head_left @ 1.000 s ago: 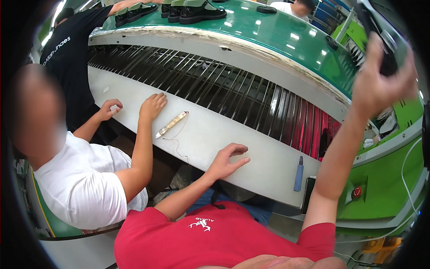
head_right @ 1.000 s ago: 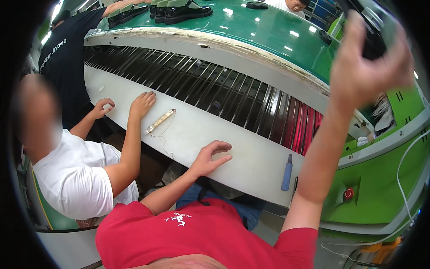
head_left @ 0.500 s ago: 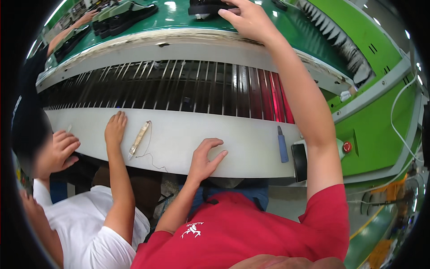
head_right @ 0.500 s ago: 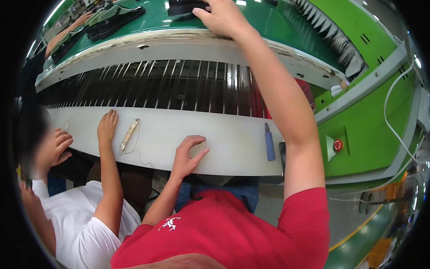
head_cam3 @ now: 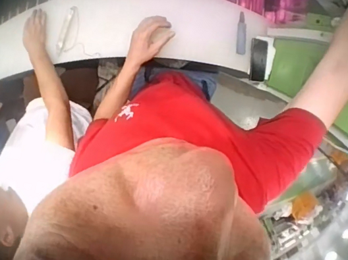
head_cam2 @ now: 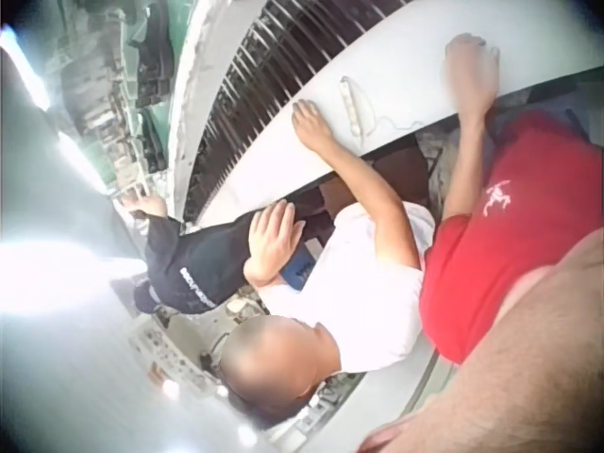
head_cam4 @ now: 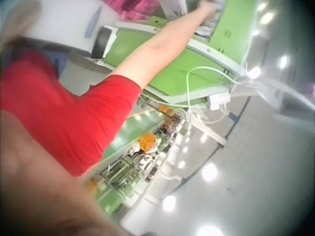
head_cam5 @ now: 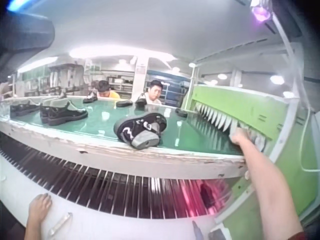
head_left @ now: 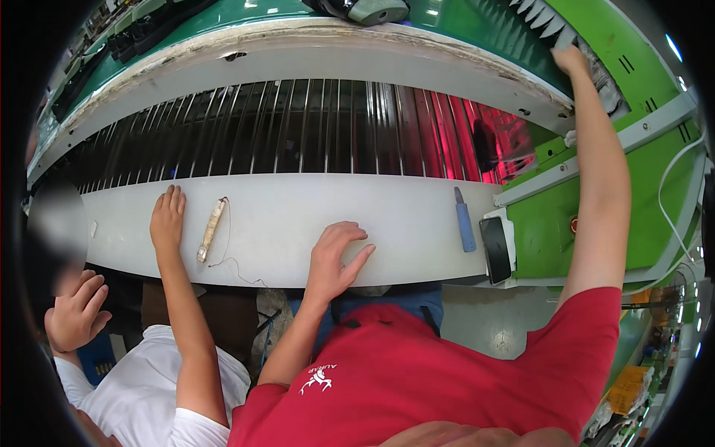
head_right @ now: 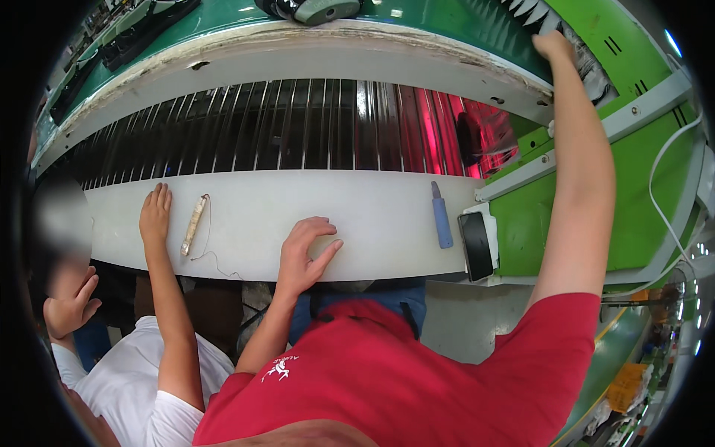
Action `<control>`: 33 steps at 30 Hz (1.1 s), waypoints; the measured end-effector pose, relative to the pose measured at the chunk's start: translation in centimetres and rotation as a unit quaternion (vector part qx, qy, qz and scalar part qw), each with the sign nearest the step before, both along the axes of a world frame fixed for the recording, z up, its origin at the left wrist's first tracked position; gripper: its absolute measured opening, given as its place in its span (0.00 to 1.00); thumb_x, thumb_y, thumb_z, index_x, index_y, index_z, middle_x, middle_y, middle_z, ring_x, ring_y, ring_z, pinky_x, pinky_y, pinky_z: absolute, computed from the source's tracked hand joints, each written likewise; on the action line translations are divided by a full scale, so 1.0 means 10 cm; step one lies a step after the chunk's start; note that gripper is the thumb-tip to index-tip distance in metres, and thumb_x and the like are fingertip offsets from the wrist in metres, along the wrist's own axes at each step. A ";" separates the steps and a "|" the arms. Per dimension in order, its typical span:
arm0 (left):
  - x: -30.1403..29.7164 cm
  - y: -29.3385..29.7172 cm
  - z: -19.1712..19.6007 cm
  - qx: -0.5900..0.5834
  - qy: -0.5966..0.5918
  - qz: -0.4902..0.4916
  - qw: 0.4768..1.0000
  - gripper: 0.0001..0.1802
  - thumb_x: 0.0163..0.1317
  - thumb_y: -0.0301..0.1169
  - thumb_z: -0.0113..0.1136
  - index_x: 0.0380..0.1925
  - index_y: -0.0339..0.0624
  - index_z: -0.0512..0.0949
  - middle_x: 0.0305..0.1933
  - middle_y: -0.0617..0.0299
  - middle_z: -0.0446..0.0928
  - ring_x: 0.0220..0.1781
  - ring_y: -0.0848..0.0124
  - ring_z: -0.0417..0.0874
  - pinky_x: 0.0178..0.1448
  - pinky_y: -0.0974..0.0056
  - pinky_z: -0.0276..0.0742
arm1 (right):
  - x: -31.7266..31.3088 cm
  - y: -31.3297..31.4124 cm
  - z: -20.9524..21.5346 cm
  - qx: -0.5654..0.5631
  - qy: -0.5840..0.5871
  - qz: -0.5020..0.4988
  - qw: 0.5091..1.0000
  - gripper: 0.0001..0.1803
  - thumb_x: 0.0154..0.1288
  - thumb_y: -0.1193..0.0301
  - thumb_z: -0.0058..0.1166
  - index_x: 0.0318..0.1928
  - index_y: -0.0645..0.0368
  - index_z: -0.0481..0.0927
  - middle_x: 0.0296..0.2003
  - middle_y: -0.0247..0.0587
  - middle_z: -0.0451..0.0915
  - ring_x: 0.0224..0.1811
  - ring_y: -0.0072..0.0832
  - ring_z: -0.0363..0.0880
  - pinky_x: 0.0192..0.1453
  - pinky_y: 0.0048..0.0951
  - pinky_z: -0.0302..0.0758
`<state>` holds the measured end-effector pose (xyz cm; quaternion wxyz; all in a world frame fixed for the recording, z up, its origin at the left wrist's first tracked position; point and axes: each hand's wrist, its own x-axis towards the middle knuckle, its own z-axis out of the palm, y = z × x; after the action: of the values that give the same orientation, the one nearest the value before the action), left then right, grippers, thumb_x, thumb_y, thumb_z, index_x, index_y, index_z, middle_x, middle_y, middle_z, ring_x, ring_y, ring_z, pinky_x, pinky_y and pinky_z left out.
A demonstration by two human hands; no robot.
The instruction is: The person picks up black shoes from a conveyor belt, rotates them to view different angles, and places them back on the belt. This process is repeated for multiple shoes throughout the clip.
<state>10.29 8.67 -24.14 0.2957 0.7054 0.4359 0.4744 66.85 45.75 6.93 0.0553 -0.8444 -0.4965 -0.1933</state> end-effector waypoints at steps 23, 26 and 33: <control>-0.15 1.07 1.99 0.415 0.107 0.111 0.897 0.31 0.55 0.29 0.85 0.61 0.45 0.86 0.66 0.52 0.83 0.71 0.47 0.83 0.76 0.43 0.78 | 0.69 0.30 -0.18 0.154 0.211 -0.049 0.964 0.25 0.74 0.64 0.55 0.65 0.61 0.88 0.72 0.56 0.83 0.74 0.54 0.82 0.76 0.53 0.79; -0.09 1.72 2.49 0.456 0.205 0.123 0.857 0.29 0.64 0.39 0.80 0.65 0.48 0.85 0.71 0.55 0.82 0.74 0.48 0.80 0.79 0.43 0.76 | 0.30 0.15 -0.03 0.241 0.404 0.084 0.878 0.23 0.75 0.70 0.59 0.67 0.61 0.85 0.66 0.53 0.85 0.66 0.47 0.86 0.67 0.51 0.85; -0.37 2.71 2.71 0.323 0.254 0.284 0.866 0.26 0.78 0.60 0.62 0.63 0.58 0.86 0.55 0.52 0.91 0.57 0.44 0.92 0.59 0.42 0.87 | -1.06 -0.56 0.09 0.281 0.628 0.271 0.673 0.35 0.74 0.75 0.67 0.78 0.60 0.72 0.66 0.48 0.81 0.65 0.37 0.83 0.60 0.50 0.88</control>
<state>6.57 35.74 2.93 -0.2170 0.7032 0.4998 0.4568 56.26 40.16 7.83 0.6391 -0.5394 -0.4739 0.2758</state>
